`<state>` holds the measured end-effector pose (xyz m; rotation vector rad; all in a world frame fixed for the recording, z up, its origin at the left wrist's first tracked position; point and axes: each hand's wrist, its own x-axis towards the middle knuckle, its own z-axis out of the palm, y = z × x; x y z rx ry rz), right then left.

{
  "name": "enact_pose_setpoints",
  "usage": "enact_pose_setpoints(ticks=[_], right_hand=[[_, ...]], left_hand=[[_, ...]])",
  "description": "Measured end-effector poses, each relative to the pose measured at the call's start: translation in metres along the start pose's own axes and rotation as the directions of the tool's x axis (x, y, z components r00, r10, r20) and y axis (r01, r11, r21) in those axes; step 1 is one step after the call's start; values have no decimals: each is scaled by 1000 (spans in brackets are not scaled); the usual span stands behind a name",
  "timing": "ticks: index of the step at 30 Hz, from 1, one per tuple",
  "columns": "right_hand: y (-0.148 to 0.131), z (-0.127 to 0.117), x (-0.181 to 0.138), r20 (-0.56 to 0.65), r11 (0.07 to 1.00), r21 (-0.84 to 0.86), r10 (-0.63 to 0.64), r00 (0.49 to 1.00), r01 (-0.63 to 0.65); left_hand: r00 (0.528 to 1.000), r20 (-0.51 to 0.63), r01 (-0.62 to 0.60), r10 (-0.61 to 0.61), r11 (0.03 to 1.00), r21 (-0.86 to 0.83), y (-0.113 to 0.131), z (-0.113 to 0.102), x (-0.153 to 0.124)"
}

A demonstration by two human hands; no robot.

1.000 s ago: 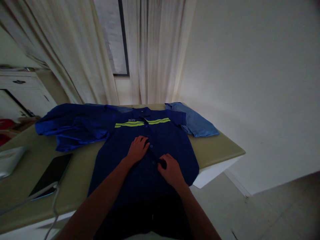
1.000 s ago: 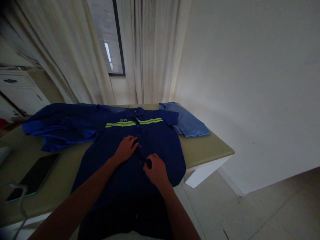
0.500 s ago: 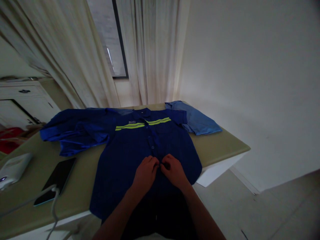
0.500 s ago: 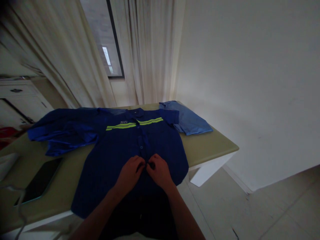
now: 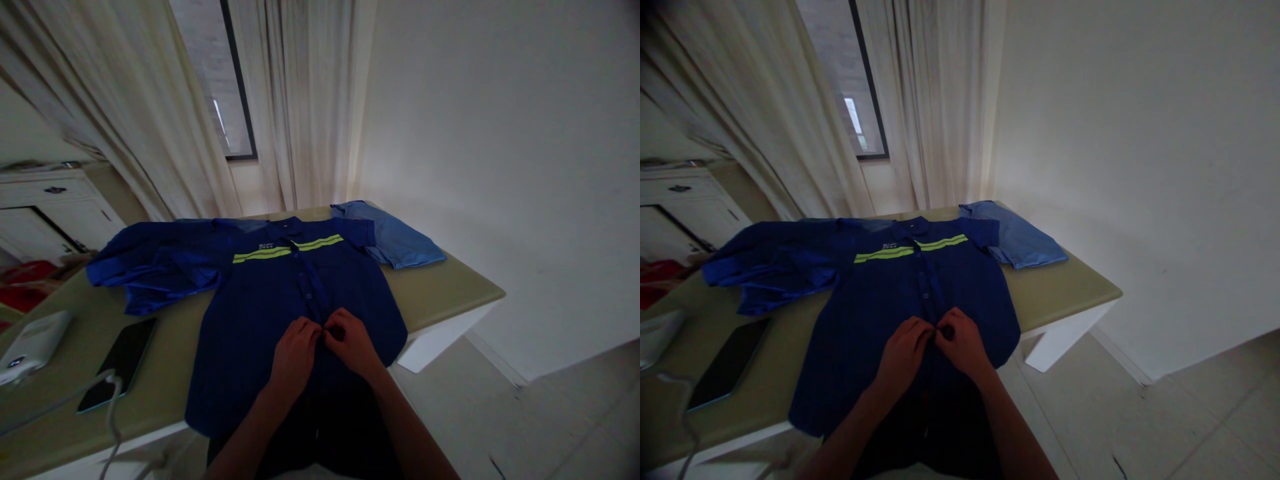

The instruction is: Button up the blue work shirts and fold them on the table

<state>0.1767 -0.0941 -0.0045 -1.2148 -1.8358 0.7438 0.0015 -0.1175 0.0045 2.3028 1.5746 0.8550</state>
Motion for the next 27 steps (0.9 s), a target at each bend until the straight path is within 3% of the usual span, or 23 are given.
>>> enact_pose_setpoints(ticks=[7,14,27], right_hand=[[-2,-1,-2,18,999,29,-13,1000,12],[-3,-4,1,23,999,38,-36,999,36],[-2,-6,7,142,998,14,53,988,-56]], left_hand=[[995,-69,-76,74,997,-33,-3,6,-4],[989,-133,-67,70,997,26,-6,14,-6],[995,-83,-67,59,994,-91,-14,15,-6]])
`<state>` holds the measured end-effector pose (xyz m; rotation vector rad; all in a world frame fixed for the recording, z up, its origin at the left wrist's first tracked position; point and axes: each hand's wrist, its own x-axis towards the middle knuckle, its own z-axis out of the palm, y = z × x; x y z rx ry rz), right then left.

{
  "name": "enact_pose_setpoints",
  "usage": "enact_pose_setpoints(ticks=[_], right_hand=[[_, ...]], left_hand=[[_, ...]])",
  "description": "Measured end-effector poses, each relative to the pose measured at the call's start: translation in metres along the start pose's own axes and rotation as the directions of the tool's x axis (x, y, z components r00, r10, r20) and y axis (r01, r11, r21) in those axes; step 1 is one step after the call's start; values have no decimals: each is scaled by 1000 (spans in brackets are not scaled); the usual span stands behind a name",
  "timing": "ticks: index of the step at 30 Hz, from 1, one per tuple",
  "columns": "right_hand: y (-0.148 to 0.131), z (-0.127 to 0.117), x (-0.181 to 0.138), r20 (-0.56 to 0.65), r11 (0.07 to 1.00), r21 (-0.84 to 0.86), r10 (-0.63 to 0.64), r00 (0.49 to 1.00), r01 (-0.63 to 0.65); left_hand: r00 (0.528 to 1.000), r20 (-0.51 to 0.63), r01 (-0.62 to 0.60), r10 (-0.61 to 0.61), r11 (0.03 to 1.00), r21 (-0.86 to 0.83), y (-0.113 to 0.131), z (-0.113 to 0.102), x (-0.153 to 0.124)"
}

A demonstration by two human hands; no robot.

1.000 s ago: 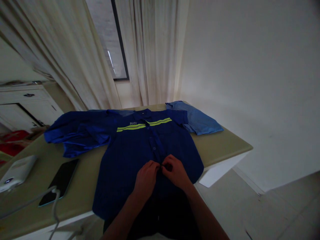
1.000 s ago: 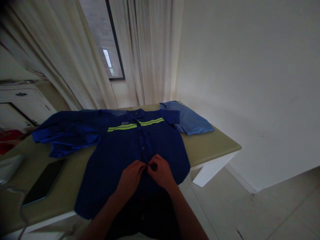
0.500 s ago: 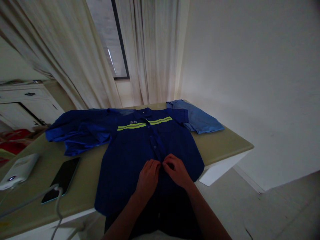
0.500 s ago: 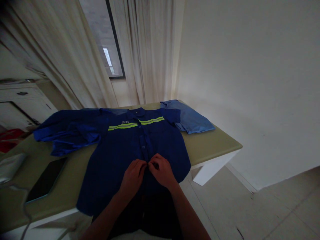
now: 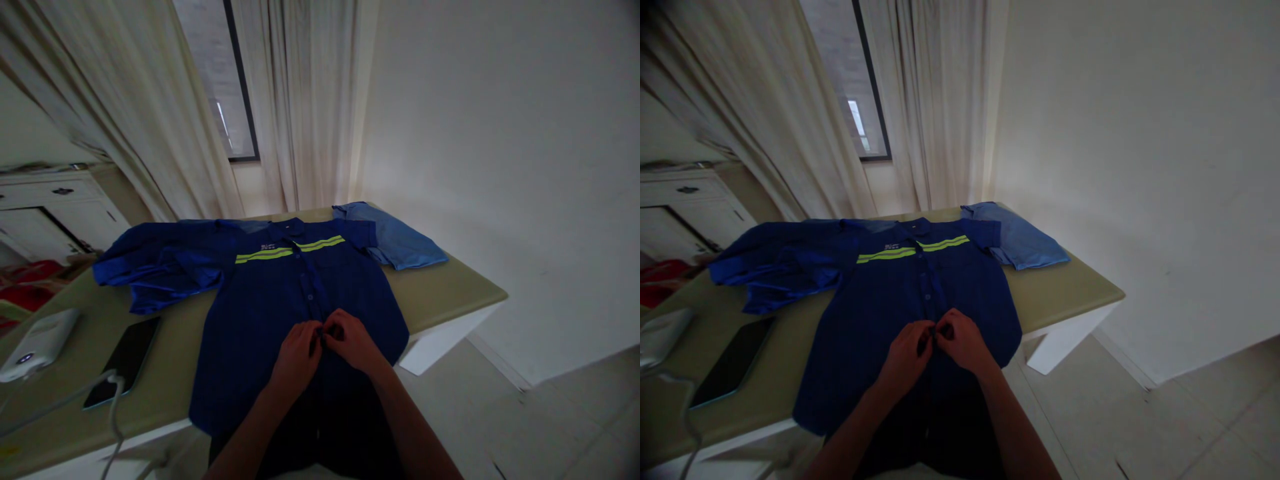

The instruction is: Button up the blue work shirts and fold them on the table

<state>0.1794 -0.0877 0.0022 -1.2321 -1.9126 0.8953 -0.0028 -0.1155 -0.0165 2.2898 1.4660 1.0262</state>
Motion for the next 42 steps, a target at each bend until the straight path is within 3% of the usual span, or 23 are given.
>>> enact_pose_setpoints(ticks=[5,9,15,21,26,31,36,42], right_hand=[[3,-2,3,38,1000,13,-1,999,1],[2,-2,4,43,1000,-6,-4,999,4],[-8,-1,-1,16,995,-98,-16,1000,18],[-11,8,-3,-43,978,-207,-19,999,9],[-9,11,-5,-55,976,-213,-56,997,43],[-10,8,-5,-42,982,-181,-70,997,61],[-10,11,-5,-55,979,-200,-50,997,38],[-7,21,-1,-188,981,-188,2,982,-38]], left_hand=[[1000,-2,-8,8,999,39,0,-1,-2],[1000,-27,-6,13,967,253,8,-6,-5],[997,76,-31,1,918,395,13,-20,-3],[981,186,26,-62,981,190,-1,-34,9],[956,279,99,-96,995,3,-12,-40,20],[934,329,170,-137,983,-73,-13,-41,28],[942,309,125,-131,991,40,-7,-38,30],[983,183,-36,-31,936,349,11,-26,28]])
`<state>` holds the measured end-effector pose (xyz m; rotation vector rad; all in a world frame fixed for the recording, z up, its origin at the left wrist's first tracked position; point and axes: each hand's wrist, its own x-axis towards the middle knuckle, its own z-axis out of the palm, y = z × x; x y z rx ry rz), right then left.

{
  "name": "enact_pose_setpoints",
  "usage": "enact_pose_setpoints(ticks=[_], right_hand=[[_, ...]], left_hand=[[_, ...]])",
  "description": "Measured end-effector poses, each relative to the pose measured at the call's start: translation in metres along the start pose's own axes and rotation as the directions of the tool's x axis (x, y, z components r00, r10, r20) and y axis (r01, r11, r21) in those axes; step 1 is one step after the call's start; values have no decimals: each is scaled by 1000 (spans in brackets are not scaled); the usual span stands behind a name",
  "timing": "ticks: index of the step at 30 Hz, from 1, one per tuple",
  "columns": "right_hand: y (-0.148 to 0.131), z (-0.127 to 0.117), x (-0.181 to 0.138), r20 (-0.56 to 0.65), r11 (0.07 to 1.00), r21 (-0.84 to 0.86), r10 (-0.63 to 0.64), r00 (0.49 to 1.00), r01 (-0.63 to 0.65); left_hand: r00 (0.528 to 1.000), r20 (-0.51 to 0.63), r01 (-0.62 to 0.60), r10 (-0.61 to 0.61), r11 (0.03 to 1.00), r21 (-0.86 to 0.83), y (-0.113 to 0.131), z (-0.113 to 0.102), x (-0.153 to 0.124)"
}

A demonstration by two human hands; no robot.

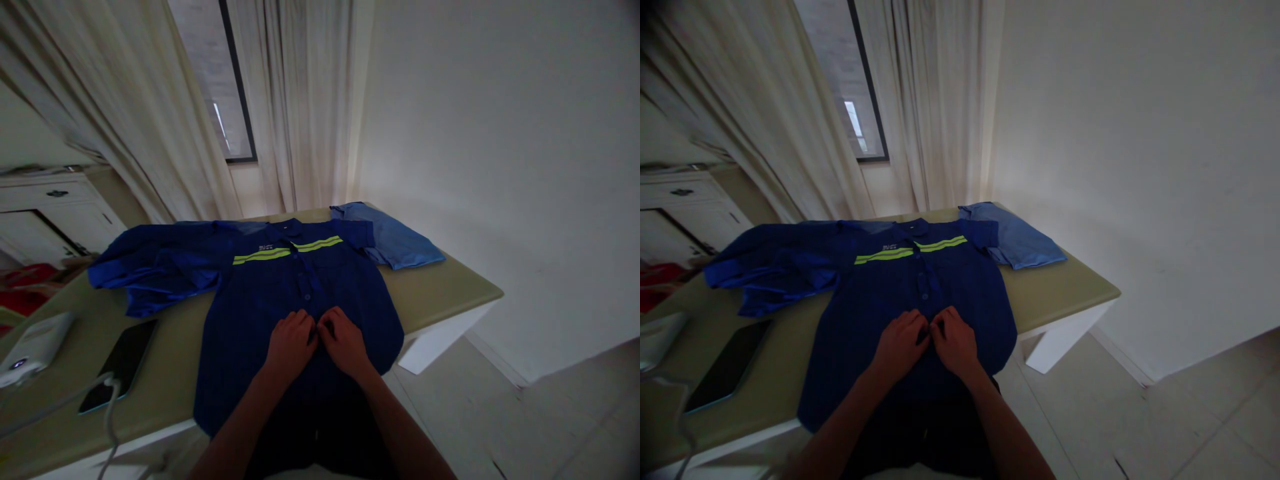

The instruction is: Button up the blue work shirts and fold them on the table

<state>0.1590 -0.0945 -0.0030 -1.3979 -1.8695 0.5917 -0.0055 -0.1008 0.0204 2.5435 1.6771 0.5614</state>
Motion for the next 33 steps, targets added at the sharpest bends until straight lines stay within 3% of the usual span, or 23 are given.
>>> enact_pose_setpoints(ticks=[3,11,18,24,29,33], right_hand=[[1,-1,3,6,999,50,11,1000,-11],[0,-12,-7,-3,977,213,-3,1000,4],[2,-7,-14,-140,978,198,-37,989,64],[7,-8,-12,-59,962,272,56,997,-38],[7,-8,-10,-61,952,299,86,994,-64],[6,-11,-9,-50,938,341,88,995,-66]], left_hand=[[999,-48,-11,15,997,73,5,5,-4],[998,6,-63,62,994,85,-3,4,-11],[989,-2,-146,148,977,156,-1,10,-11],[978,18,-210,210,963,172,0,12,-11],[996,-7,-84,84,995,-44,-1,8,-9],[998,38,54,-47,982,-182,3,2,-3]])
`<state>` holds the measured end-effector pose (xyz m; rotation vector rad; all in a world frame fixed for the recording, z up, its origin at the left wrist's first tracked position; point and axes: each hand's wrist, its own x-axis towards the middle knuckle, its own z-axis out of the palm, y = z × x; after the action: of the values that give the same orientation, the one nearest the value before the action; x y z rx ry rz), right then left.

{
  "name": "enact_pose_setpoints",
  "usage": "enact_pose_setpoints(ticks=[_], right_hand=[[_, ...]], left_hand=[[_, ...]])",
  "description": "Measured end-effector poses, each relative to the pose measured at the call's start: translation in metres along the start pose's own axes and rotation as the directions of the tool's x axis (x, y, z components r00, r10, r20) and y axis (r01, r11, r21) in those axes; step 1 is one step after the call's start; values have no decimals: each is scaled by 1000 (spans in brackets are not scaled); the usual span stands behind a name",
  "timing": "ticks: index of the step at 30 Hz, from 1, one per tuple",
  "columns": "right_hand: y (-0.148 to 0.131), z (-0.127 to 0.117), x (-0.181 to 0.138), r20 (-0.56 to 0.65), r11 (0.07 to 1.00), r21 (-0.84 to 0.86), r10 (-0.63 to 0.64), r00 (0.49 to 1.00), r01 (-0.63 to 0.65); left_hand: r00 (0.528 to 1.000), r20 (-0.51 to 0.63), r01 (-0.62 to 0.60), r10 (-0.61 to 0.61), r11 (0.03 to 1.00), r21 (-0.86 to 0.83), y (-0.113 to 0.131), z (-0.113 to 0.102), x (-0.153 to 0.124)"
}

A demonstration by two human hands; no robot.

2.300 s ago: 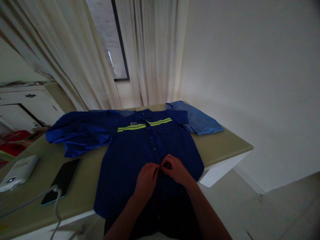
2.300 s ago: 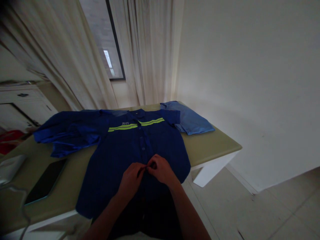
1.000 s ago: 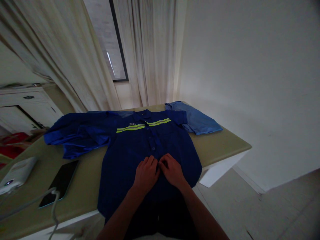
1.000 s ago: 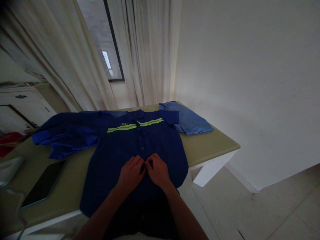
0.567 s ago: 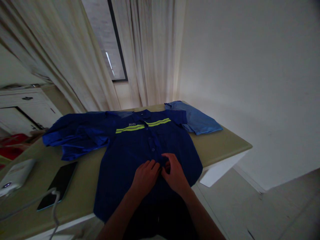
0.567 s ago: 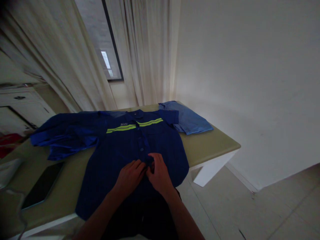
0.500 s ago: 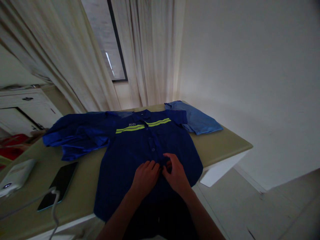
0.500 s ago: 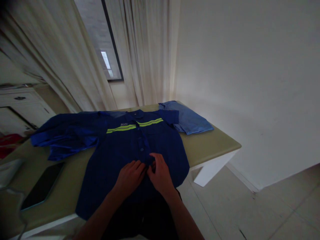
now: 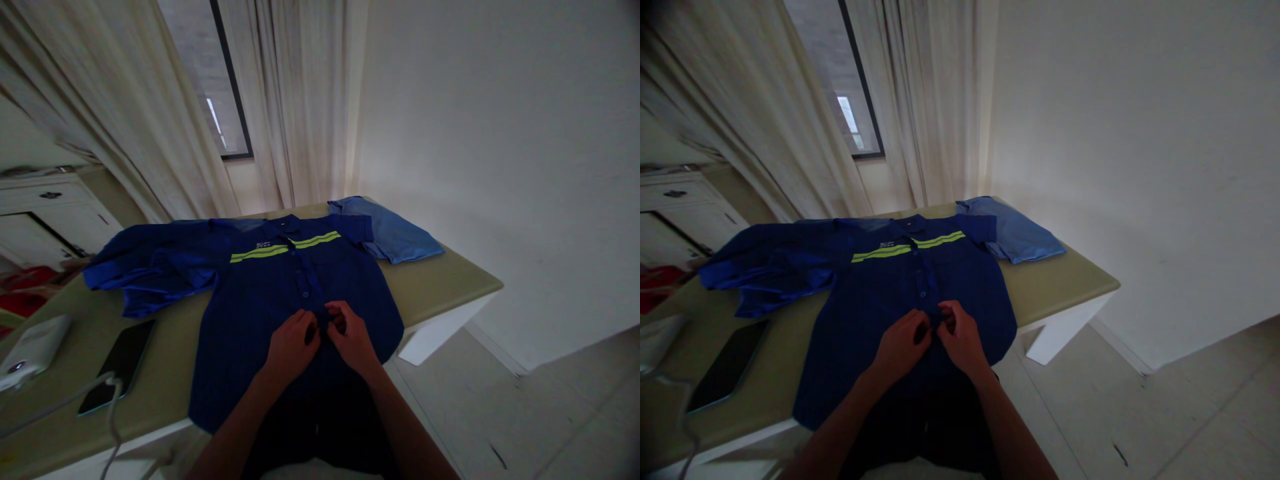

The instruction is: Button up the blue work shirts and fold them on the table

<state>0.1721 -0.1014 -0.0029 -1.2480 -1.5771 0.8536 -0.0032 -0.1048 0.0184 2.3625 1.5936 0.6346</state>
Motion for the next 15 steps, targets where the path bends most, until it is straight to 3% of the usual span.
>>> enact_pose_setpoints(ticks=[5,9,15], right_hand=[[-1,-1,0,-22,999,53,11,1000,-10],[1,0,0,-51,994,112,1,999,4],[1,3,1,-109,994,108,-11,994,23]], left_hand=[[996,-26,82,-82,996,30,4,3,3],[995,-94,-21,34,991,131,-7,11,-13],[991,-29,-113,129,941,320,-16,19,-41]])
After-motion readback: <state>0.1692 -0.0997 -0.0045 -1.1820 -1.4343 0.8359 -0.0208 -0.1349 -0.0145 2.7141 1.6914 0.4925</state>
